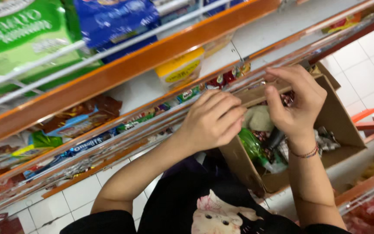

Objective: The person scans various snack packages and food containers using a handheld scanner, wipes some with a cloth, and places them into a cardboard box while organizing items on store shelves.

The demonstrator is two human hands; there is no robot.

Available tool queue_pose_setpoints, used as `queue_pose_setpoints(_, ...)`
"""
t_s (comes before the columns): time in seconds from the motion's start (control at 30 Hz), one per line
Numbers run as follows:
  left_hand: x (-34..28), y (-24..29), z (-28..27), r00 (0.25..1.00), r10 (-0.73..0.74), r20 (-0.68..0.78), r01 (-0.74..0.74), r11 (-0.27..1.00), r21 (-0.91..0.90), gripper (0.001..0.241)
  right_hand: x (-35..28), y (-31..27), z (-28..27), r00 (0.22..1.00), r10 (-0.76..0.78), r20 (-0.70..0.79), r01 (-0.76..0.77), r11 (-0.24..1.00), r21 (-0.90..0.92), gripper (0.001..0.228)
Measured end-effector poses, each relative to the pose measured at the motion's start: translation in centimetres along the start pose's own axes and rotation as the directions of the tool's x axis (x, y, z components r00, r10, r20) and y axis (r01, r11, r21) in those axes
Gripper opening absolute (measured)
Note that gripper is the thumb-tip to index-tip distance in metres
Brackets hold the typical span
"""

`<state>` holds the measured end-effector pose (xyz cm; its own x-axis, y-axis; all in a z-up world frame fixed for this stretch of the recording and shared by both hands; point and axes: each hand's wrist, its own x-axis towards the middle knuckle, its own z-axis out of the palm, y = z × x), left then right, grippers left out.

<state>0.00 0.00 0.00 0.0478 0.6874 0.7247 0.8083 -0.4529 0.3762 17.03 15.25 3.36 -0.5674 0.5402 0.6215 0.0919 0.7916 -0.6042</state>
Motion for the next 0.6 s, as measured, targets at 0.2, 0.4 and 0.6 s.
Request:
queue_pose_setpoints(0.2, -5.0, -0.6, 14.2, 0.705, -0.663, 0.253, 0.59, 0.348, -0.729, 0.026, -8.7, 8.6, 1.4, 0.955, 0.255, 0.151, -0.241, 0.964, -0.109, 0.019)
queue_pose_setpoints(0.4, -8.7, -0.5, 21.6, 0.582, -0.807, 0.098, 0.421, 0.197, -0.885, 0.03, -17.8, 21.3, 7.6, 0.703, 0.286, 0.651, -0.234, 0.958, -0.168, 0.021)
queue_pose_setpoints(0.6, -8.8, -1.7, 21.0, 0.441, -0.888, 0.132, 0.379, 0.051, -0.924, 0.034, -22.3, 29.4, 14.7, 0.587, 0.295, 0.754, -0.298, 0.945, -0.138, 0.022)
